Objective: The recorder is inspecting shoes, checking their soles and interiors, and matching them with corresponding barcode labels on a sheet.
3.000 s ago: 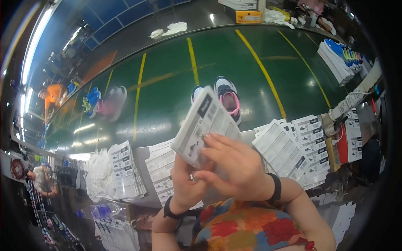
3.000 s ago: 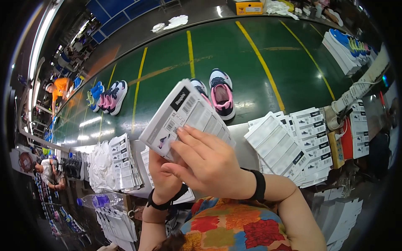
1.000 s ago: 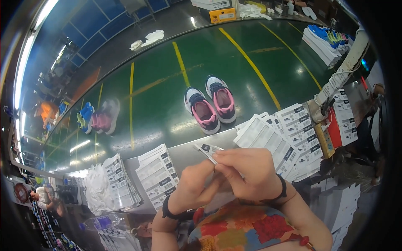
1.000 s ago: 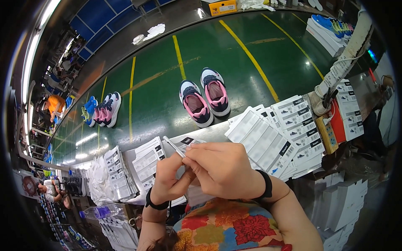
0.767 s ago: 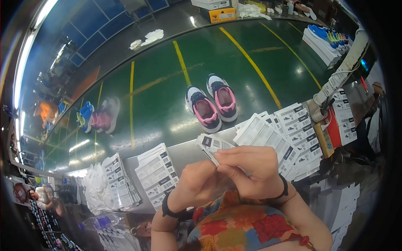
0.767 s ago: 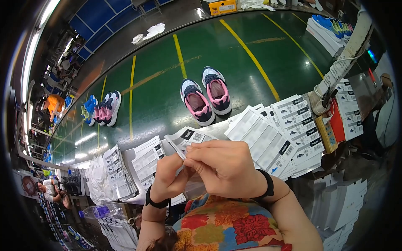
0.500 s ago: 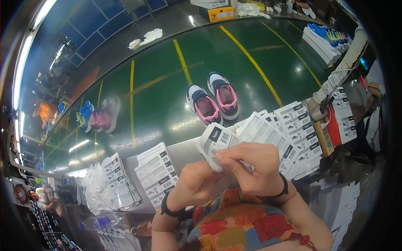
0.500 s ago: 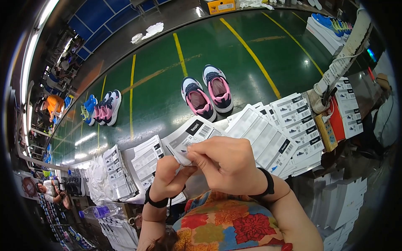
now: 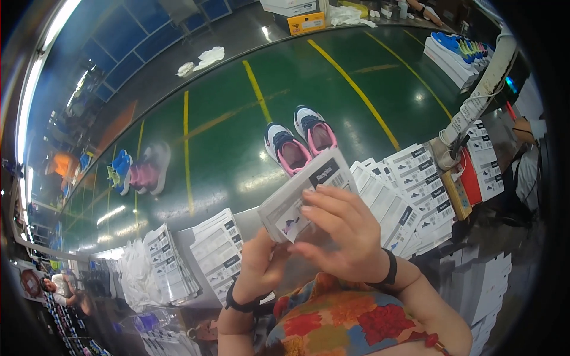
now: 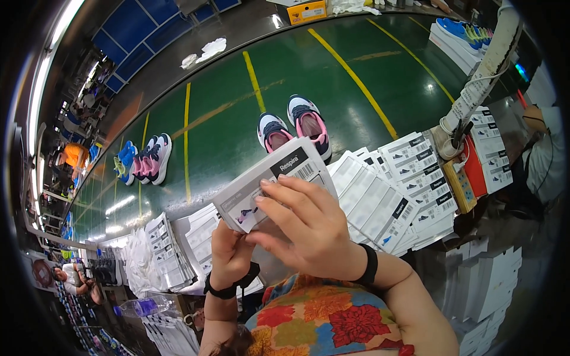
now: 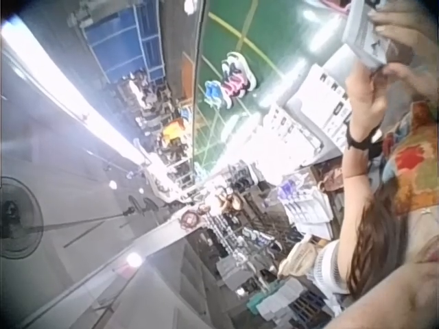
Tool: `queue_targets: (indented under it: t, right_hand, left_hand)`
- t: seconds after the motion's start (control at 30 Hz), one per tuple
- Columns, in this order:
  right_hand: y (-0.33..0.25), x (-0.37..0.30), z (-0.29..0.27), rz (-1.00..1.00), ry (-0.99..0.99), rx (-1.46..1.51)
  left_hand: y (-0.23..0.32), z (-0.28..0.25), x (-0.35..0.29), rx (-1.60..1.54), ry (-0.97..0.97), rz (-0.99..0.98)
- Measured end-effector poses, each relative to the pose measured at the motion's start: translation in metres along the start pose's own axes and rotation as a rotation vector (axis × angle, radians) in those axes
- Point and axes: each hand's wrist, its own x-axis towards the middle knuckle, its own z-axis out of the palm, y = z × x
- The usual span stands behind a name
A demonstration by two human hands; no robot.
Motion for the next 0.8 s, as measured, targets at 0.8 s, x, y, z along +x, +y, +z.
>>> queue_targets:
  t: [0.8]
  right_hand:
    - [0.083,-0.011,0.018,0.79,-0.256,0.578]
  left_hand:
    - [-0.035,0.0,0.012,0.28,-0.01,-0.171]
